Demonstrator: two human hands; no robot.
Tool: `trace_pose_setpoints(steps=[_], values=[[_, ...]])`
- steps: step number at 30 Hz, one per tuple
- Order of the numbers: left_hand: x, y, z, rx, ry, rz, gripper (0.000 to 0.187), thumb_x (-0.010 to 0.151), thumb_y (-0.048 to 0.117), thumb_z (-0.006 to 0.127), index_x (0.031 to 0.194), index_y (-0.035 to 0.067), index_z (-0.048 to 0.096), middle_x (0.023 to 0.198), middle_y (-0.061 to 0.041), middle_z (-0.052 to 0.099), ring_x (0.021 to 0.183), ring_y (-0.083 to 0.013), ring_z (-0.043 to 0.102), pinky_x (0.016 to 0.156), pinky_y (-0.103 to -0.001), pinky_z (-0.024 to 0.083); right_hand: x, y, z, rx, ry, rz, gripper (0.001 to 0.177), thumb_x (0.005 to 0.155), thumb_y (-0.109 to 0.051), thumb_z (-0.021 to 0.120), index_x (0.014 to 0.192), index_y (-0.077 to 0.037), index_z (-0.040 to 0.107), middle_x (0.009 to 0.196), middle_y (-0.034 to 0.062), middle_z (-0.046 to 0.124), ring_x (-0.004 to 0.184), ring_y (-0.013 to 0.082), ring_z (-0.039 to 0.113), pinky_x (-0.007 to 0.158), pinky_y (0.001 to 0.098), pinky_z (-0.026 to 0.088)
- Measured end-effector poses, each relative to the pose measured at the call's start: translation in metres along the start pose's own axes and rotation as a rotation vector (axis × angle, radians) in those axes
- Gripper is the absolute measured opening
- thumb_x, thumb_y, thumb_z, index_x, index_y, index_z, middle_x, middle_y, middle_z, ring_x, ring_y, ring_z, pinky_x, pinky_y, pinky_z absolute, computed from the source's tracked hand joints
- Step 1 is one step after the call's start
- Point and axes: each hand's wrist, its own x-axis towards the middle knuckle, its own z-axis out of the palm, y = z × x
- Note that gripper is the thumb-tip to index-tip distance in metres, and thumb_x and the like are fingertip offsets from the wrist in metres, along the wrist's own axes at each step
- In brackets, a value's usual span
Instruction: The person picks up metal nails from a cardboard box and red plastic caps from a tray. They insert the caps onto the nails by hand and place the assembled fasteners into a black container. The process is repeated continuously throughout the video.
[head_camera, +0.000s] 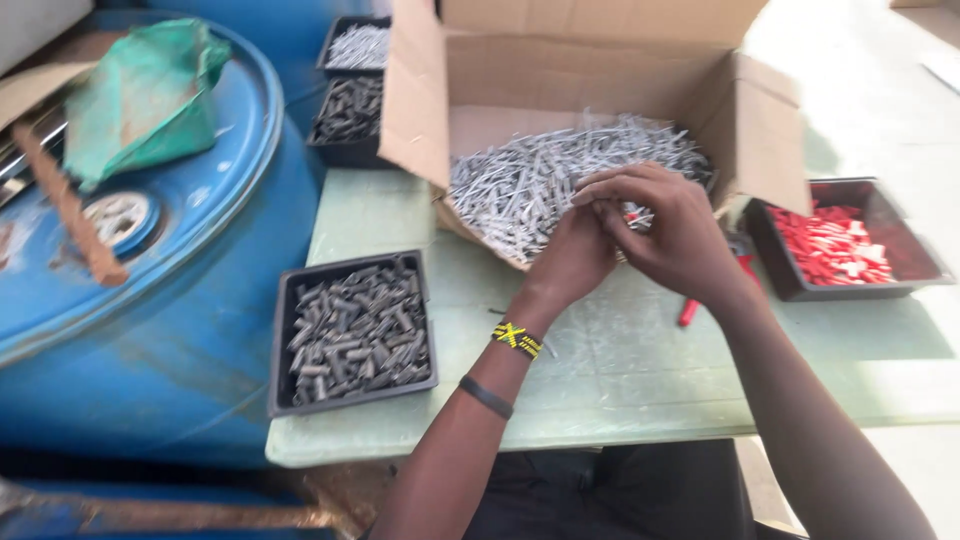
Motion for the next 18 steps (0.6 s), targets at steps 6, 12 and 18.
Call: trace_pose_setpoints(steps=[6,12,18], values=[[-0.006,-0.013,0.002,-0.272,0.131,-0.014,0.042,0.097,0.002,0.056,0.137,0.009,0.050,0.103,-0.017,0.074,0.105,-0.0395,0.071,0.086,-0.050,0.055,-0.038,0.037,-0.001,-0.118,0.070,0.078,0.031,0.086,0.006,0.070,0.113,-0.009,0.077,0.111,0.0104,0.075,0.108,0.0344,0.069,0.090,0.0426,0.054],[-0.012,0.004,-0.009,-0.304,0.055,-0.043,0.043,0.100,0.002,0.052,0.141,0.013,0.047,0.106,-0.017,0.075,0.099,-0.0422,0.073,0.083,-0.053,0.057,-0.039,0.030,-0.009,-0.013,0.108,0.174,0.023,0.083,0.006,0.077,0.103,-0.005,0.080,0.089,0.0152,0.076,0.080,0.0343,0.074,0.073,0.0407,0.059],[-0.015,0.001,-0.006,-0.229,-0.027,-0.092,0.023,0.108,0.020,0.048,0.127,0.022,0.059,0.088,-0.002,0.079,0.085,-0.0305,0.077,0.075,-0.045,0.057,-0.046,0.033,-0.020,-0.028,0.184,0.245,0.025,0.084,0.000,0.083,0.103,-0.016,0.082,0.085,0.0034,0.076,0.081,0.0239,0.075,0.075,0.0327,0.057]])
